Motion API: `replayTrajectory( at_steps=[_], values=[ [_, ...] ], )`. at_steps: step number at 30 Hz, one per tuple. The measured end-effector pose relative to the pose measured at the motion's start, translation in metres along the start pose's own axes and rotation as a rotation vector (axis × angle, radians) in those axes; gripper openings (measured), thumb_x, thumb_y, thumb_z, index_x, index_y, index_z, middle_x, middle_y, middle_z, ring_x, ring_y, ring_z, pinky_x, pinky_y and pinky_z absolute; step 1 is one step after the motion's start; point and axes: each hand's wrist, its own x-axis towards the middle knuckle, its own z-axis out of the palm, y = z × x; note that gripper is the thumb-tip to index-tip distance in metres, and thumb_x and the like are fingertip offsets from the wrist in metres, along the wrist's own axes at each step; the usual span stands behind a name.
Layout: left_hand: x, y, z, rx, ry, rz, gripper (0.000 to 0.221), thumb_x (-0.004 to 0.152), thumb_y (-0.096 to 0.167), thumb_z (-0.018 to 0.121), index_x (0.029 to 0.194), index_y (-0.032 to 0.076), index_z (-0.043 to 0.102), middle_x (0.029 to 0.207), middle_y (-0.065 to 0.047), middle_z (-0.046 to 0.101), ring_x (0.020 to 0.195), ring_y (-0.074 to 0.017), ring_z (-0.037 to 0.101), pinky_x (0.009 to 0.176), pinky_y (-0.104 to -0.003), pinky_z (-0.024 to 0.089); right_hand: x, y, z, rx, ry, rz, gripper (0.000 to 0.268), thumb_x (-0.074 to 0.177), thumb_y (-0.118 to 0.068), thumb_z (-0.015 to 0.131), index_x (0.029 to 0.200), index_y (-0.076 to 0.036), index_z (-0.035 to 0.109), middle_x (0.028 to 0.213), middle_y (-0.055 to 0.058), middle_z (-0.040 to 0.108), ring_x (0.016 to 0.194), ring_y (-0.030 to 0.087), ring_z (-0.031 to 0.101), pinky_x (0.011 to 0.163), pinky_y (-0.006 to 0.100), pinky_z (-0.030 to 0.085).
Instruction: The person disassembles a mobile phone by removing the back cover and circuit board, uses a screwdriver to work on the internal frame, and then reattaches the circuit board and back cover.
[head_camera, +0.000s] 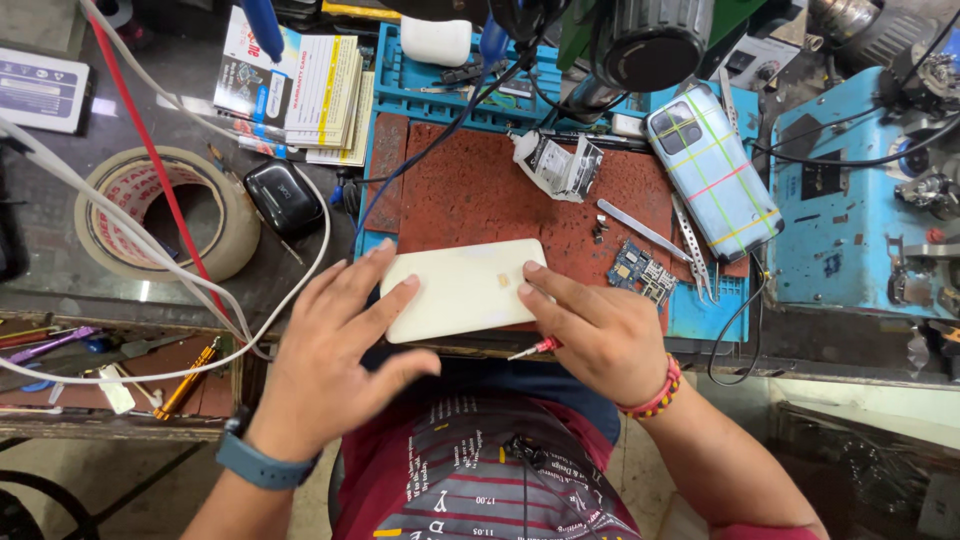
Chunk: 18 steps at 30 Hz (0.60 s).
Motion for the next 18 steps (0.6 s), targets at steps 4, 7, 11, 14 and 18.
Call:
replayTrajectory(
  at_steps=[4,7,11,14,18],
  values=[
    [-0.009,0.014,0.013,0.05,0.059,-0.097,0.067,0.082,0.046,0.077,0.134,0.007,0.064,0.152,-0.027,0.047,0.141,-0.0398,0.047,0.117,-0.055,0.032,0.002,-0.004,-0.013,0.125,-0.123,0.104,0.044,0.076,-0.004,0.072,0.12,-0.005,0.07,0.135,0.01,0.067,0.082,0.023,0.074,0.065,0.034,0.057],
    [-0.005,0.019,0.018,0.176,0.101,-0.203,0.053,0.089,0.033,0.075,0.135,0.008,0.064,0.151,-0.023,0.052,0.145,-0.0443,0.042,0.12,-0.054,0.03,0.01,-0.002,-0.019,0.23,-0.253,0.213,0.043,0.073,-0.009,0.075,0.116,-0.006,0.072,0.135,0.009,0.068,0.078,0.025,0.075,0.06,0.034,0.057],
    [-0.004,0.024,0.016,-0.008,0.137,-0.259,0.057,0.088,0.024,0.078,0.138,0.001,0.06,0.143,-0.02,0.058,0.144,-0.0433,0.045,0.117,-0.052,0.037,0.019,-0.001,-0.01,0.301,-0.081,0.328,0.046,0.082,-0.016,0.081,0.124,-0.004,0.068,0.136,0.014,0.065,0.093,0.027,0.074,0.071,0.033,0.06],
    [-0.005,0.032,0.016,-0.124,0.232,-0.255,0.054,0.085,0.012,0.082,0.135,0.003,0.062,0.135,-0.019,0.061,0.13,-0.0372,0.057,0.106,-0.045,0.048,0.014,-0.002,-0.009,0.389,0.003,0.412,0.053,0.081,-0.016,0.085,0.129,-0.002,0.067,0.116,0.011,0.071,0.086,0.019,0.071,0.071,0.029,0.057],
    [-0.004,0.039,0.018,-0.296,0.371,-0.143,0.041,0.093,-0.006,0.077,0.13,0.004,0.063,0.121,-0.011,0.069,0.109,-0.0264,0.074,0.096,-0.034,0.061,0.0,-0.005,-0.014,0.535,0.179,0.458,0.037,0.081,-0.001,0.082,0.116,-0.005,0.074,0.104,0.006,0.078,0.066,0.005,0.05,0.065,0.02,0.046]
  ],
)
